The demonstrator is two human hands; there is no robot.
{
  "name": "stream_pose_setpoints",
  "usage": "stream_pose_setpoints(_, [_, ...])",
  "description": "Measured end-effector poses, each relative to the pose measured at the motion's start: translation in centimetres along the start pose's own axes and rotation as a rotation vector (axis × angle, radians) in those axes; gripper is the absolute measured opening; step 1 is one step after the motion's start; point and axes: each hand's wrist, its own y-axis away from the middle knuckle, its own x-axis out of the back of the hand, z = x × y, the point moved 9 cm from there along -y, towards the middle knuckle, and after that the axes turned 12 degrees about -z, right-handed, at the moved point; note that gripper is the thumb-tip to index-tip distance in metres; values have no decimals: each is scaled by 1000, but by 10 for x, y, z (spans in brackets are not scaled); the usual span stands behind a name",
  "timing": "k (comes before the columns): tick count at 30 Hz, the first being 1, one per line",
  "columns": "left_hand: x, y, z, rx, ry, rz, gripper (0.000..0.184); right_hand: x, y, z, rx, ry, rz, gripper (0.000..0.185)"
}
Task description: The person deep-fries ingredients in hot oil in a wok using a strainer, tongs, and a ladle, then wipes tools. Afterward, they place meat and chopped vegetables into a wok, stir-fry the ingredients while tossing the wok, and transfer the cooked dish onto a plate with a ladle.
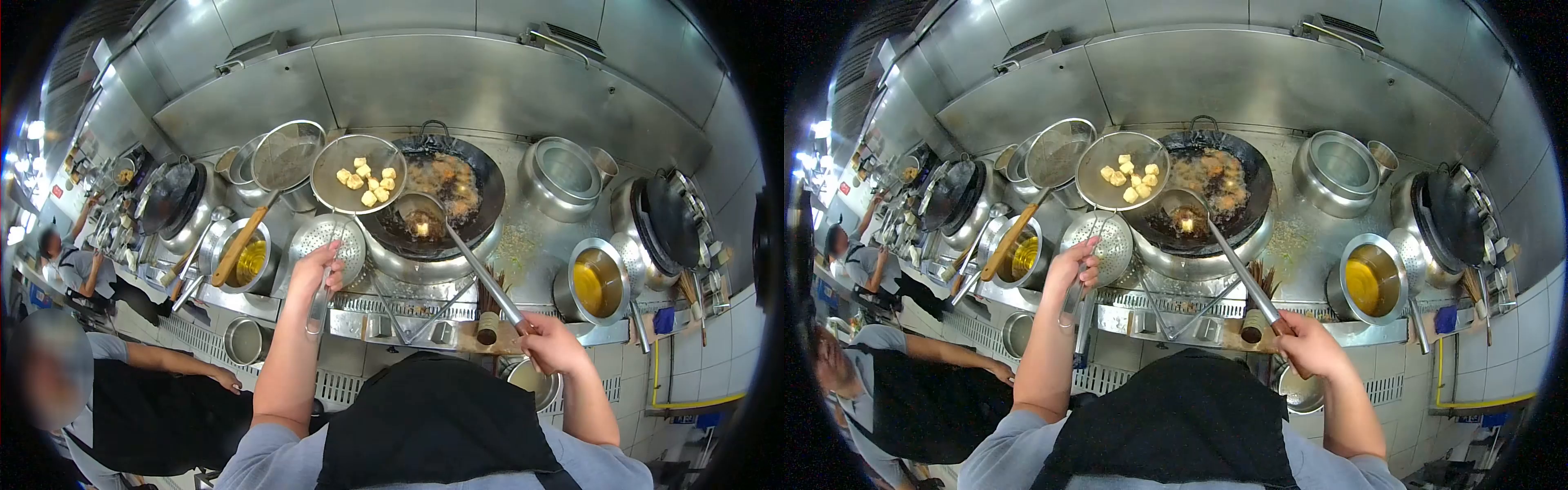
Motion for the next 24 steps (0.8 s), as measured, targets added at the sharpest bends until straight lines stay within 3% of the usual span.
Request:
stream_pose_setpoints(5, [4,0,2,-24,-57,-19,28,-4,-15,8,55,-423,-125,30])
stream_pose_setpoints(7, [9,2,3,-19,-61,12,29,-28,-22,3,128,-1032,-362,31])
stream_pose_setpoints(11, [14,4,2,-26,-109,66,30,-39,-15,-11,178,-1103,-349,32])
stream_pose_setpoints(16, [9,-2,-10,30,-244,134,39,-33,-6,-46,212,-808,-157,32])
stream_pose_setpoints(19, [4,-17,-33,78,-191,63,38,-24,-11,-53,210,-614,-43,31])
stream_pose_setpoints(21, [-2,-22,-42,86,-156,29,36,-12,-27,-53,270,-402,-9,34])
stream_pose_setpoints(22, [-8,-26,-48,94,-80,-25,35,0,-35,-47,258,-153,134,41])
stream_pose_setpoints(23, [-15,-29,-52,99,-3,-79,34,5,-50,-39,262,-149,137,41])
stream_pose_setpoints(24, [-19,-29,-53,96,46,-104,31,16,-50,-56,403,150,337,34])
